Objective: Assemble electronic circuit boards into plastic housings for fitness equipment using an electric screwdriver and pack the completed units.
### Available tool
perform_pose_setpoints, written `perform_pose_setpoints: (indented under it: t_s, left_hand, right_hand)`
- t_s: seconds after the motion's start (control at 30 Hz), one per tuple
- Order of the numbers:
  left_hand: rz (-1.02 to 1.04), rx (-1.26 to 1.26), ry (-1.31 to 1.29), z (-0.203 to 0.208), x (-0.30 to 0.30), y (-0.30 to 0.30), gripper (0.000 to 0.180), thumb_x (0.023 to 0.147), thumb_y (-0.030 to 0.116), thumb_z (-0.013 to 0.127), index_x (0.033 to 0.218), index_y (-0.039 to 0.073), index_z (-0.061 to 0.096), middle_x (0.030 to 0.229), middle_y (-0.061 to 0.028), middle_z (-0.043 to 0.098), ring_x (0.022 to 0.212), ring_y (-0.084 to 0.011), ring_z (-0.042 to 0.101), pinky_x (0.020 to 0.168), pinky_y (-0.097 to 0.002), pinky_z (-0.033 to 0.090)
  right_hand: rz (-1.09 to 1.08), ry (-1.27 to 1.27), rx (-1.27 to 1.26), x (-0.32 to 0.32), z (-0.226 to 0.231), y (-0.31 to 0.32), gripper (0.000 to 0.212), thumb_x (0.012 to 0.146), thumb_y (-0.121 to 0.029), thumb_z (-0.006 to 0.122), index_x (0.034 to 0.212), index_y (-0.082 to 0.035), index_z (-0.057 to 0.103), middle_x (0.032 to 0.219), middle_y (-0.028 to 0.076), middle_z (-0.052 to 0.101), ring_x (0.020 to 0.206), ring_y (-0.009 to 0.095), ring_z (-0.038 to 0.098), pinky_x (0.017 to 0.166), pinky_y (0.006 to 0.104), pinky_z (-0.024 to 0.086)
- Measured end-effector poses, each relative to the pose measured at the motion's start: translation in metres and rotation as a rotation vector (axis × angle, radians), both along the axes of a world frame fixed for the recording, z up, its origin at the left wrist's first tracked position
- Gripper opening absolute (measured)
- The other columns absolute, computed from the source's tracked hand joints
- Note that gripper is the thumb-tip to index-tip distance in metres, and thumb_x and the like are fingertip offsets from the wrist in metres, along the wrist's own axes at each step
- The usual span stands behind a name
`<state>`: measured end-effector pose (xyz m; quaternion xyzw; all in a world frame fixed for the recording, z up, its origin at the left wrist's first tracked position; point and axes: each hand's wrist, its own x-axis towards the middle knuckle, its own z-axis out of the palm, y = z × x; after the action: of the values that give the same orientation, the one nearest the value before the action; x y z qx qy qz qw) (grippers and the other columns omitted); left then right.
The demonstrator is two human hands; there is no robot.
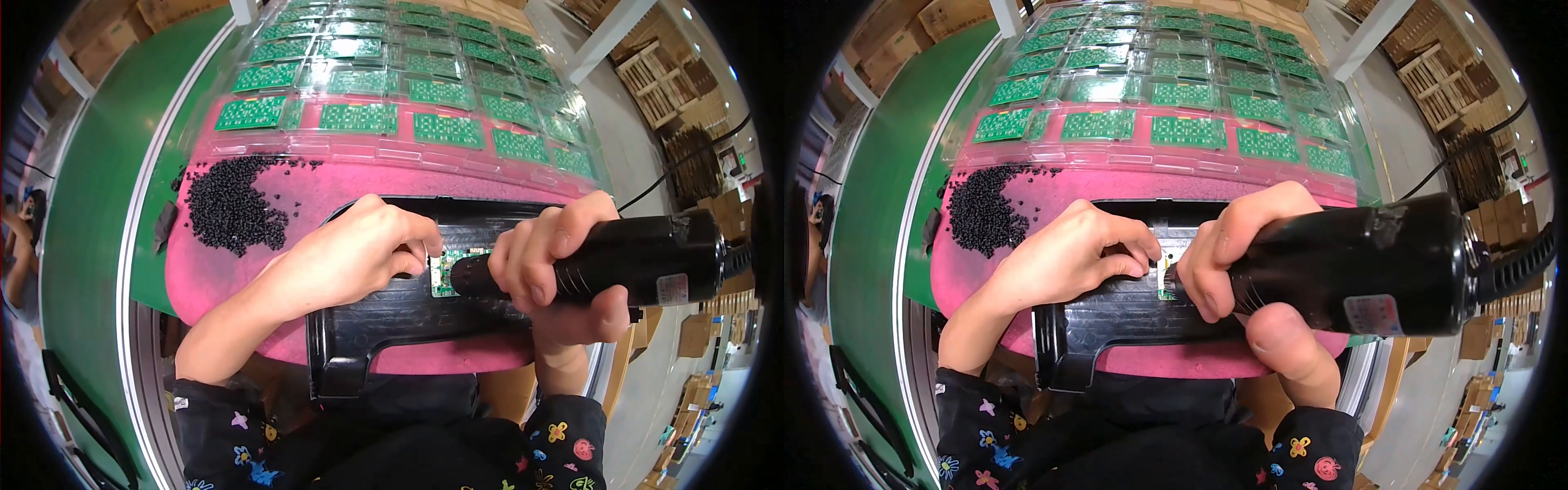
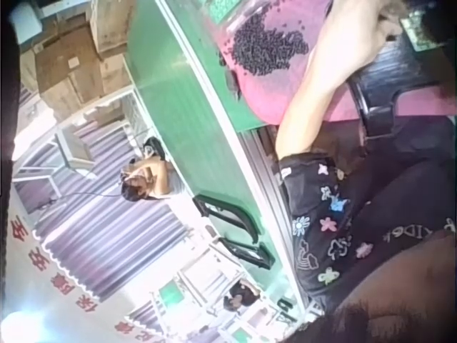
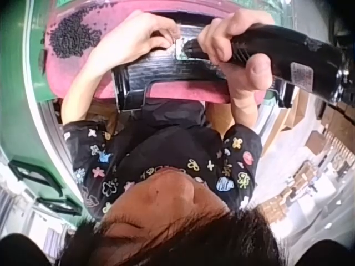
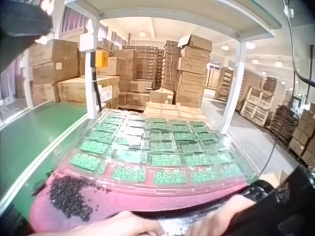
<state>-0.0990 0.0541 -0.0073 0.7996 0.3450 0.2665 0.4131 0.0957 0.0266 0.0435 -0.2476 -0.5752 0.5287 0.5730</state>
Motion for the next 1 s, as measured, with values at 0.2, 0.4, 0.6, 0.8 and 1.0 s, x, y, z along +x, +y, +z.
perform_pose_setpoints:
  t_s: [0.2,0.4,0.6,0.8,1.0]
  left_hand:
    - [0.055,-0.154,-0.012,0.004,0.001,-0.001,0.025,0.078,0.002,0.073,0.102,-0.002,0.066,0.083,-0.0164,0.071,0.078,-0.0304,0.071,0.072,-0.0345,0.055]
    - [0.06,-0.103,0.118,0.014,0.004,0.0,0.023,0.085,0.011,0.069,0.104,0.0,0.063,0.074,-0.0162,0.068,0.074,-0.0312,0.069,0.068,-0.0385,0.052]
    - [0.109,0.069,0.079,0.001,0.003,-0.001,0.02,0.09,0.016,0.063,0.103,0.001,0.063,0.079,-0.0172,0.068,0.076,-0.033,0.068,0.068,-0.0389,0.051]
    - [0.059,-0.002,0.051,0.003,0.001,0.0,0.028,0.084,0.003,0.066,0.111,0.0,0.062,0.084,-0.0171,0.069,0.082,-0.0341,0.068,0.073,-0.04,0.052]
    - [0.046,0.035,0.032,0.0,0.003,0.001,0.035,0.079,-0.003,0.067,0.114,-0.001,0.061,0.086,-0.0178,0.07,0.085,-0.0342,0.069,0.075,-0.0395,0.053]
  right_hand:
    - [0.036,0.026,-0.005,0.006,-0.001,0.001,0.054,0.083,-0.057,0.066,0.093,-0.009,0.043,0.058,-0.002,0.046,0.041,0.01,0.043,0.042,0.0256,0.036]
    - [0.097,0.025,-0.038,0.01,0.001,-0.002,0.055,0.081,-0.055,0.071,0.093,-0.009,0.043,0.058,-0.001,0.048,0.042,0.011,0.046,0.043,0.0264,0.039]
    - [0.104,0.016,-0.103,0.004,0.001,-0.005,0.056,0.078,-0.054,0.075,0.091,-0.009,0.046,0.056,-0.002,0.048,0.042,0.012,0.046,0.043,0.0272,0.04]
    - [0.171,0.0,-0.085,0.009,0.0,-0.004,0.055,0.077,-0.053,0.077,0.091,-0.009,0.047,0.056,-0.002,0.049,0.042,0.012,0.049,0.044,0.0277,0.041]
    - [0.212,-0.009,-0.04,0.01,0.0,-0.001,0.052,0.079,-0.05,0.077,0.089,-0.008,0.048,0.056,-0.002,0.049,0.042,0.012,0.048,0.044,0.0264,0.04]
